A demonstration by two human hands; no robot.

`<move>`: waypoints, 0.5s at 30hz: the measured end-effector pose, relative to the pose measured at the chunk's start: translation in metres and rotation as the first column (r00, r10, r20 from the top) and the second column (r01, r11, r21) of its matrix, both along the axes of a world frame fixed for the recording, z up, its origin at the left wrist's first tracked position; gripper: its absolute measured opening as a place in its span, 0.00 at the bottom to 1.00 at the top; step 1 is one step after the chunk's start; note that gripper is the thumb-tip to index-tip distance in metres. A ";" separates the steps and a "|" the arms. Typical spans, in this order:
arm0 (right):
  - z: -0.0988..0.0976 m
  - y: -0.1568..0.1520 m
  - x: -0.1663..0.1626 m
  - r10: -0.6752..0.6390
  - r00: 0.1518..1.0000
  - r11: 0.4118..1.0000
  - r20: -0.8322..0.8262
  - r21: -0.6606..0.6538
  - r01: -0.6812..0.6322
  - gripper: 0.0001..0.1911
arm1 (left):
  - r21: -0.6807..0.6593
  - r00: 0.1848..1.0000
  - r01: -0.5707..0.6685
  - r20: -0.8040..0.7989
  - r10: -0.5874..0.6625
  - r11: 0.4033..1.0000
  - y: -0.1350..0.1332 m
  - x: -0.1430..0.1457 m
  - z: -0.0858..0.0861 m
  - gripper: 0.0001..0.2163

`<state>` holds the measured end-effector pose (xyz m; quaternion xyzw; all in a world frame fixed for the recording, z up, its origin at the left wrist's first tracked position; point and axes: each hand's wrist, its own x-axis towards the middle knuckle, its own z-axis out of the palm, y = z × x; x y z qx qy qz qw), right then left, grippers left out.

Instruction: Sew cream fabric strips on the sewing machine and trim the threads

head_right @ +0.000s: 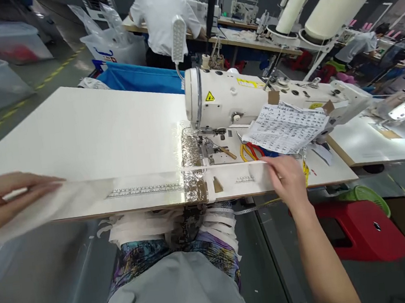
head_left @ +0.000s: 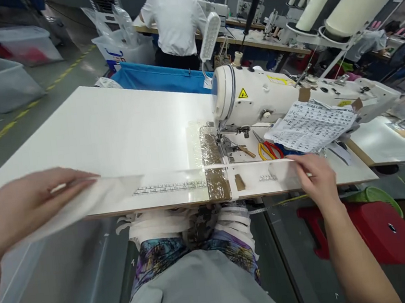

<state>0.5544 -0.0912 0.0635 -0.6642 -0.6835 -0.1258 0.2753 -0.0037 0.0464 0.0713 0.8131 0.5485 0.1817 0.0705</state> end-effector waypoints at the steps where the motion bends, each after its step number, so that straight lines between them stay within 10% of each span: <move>1: -0.006 0.004 0.004 -0.059 0.995 0.989 0.076 0.140 0.048 0.15 | 0.075 0.999 -0.016 -0.049 0.020 0.997 0.002 0.001 0.004 0.31; 4: -0.034 0.008 0.012 -0.112 0.974 0.955 0.199 0.291 0.051 0.14 | 0.234 0.993 -0.071 -0.070 0.090 0.970 0.001 0.002 -0.005 0.29; 10: -0.085 -0.016 0.010 0.051 0.962 0.996 0.267 0.053 -0.067 0.19 | 0.190 0.982 -0.145 -0.096 0.165 0.971 -0.028 -0.011 -0.075 0.23; 15: -0.093 -0.020 -0.025 -0.011 0.979 0.998 0.204 0.056 0.000 0.24 | 0.249 0.956 -0.293 0.043 0.292 0.923 -0.069 0.024 -0.089 0.22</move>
